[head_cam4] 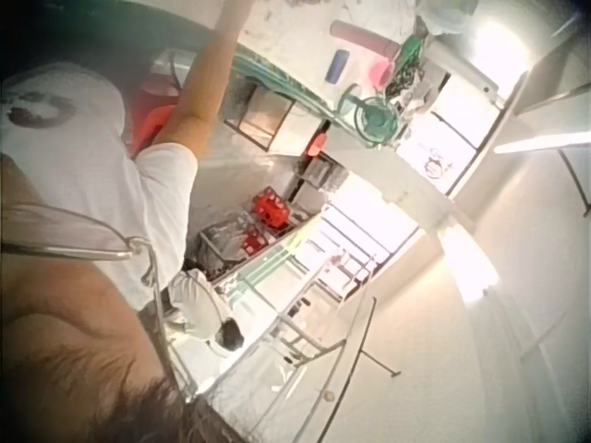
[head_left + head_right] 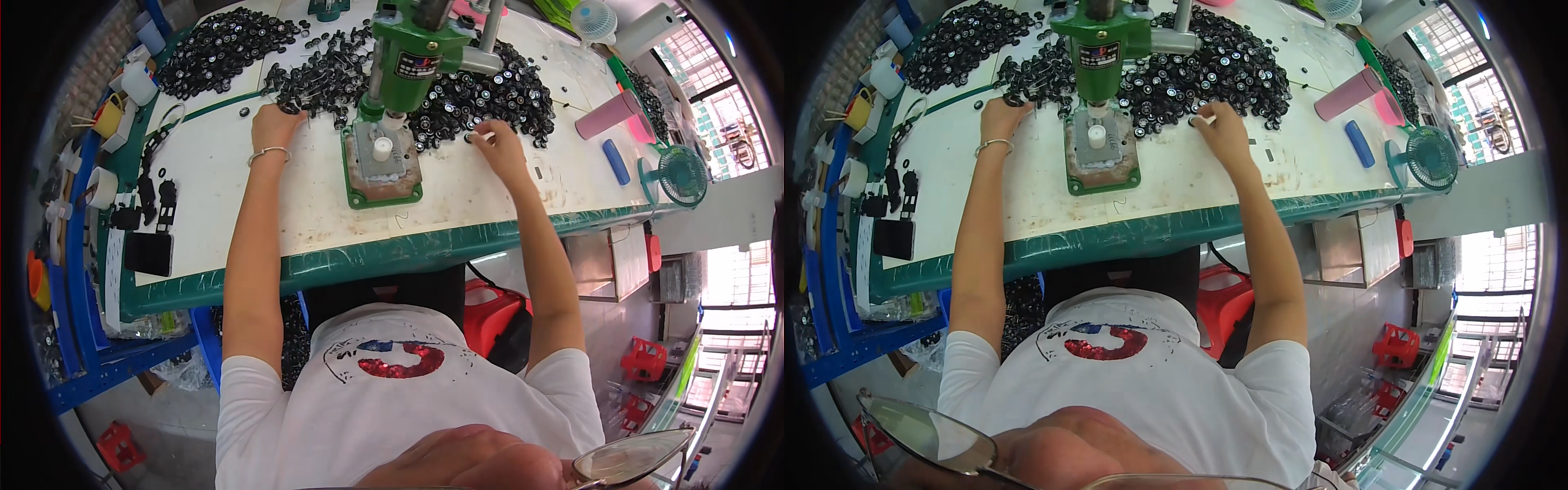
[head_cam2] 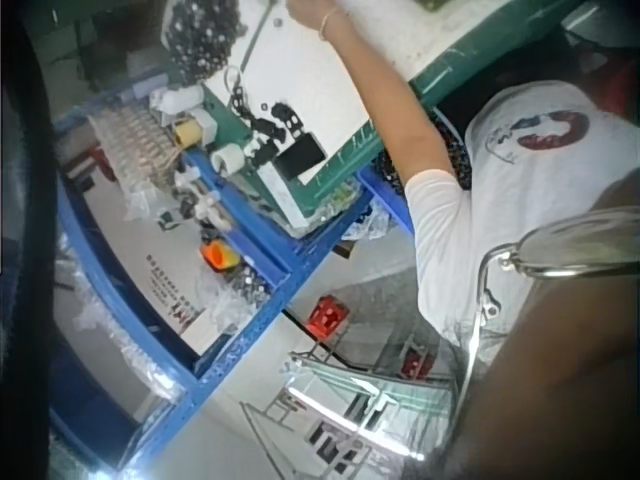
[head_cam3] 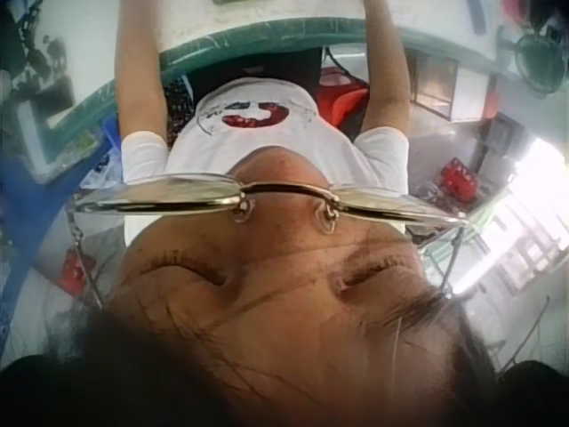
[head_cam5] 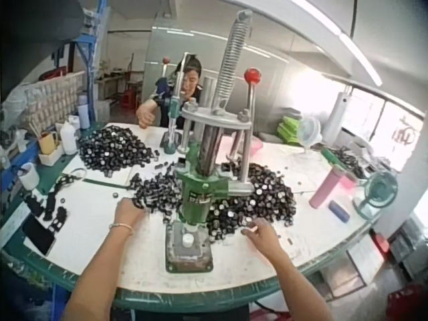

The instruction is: The person operates a green manual press machine to assemble small black metal components. They repeatedly pick up parts from piles on the table, place them into the press die, and pull the lever to stamp or join them. The finished pieces are then removed and placed into a growing pile of completed items.

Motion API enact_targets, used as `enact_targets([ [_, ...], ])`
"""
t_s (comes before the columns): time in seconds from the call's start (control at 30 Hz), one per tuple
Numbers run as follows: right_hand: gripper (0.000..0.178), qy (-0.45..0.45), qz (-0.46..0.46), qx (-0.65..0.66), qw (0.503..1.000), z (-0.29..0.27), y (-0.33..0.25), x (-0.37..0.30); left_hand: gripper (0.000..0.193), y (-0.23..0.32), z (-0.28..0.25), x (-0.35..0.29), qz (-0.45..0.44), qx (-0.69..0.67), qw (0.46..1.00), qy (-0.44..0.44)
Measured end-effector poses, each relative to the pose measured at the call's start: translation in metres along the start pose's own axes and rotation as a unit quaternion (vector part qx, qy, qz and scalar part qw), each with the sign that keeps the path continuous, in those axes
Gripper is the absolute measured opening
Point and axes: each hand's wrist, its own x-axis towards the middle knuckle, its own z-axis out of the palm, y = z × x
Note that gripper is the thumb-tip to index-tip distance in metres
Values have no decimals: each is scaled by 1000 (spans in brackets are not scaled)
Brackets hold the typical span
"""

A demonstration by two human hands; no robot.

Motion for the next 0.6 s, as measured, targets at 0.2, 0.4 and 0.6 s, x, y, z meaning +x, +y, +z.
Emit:
enact_targets([
  [0.2, 20, 12, -3, -46, 999, 14, 4, -8, 43, 1, 15, 8, 42, 40, 998, 1],
  [0.4, 23, 8, -1, 144, 990, 7, -41, -7, 24, -11, 6, -3, -3, -213, 976, -32],
  [0.6, 25, -78, -112, 275, 952, 30, -118, -14, 26, 16, -9, -49, -20, -564, 818, -112],
])
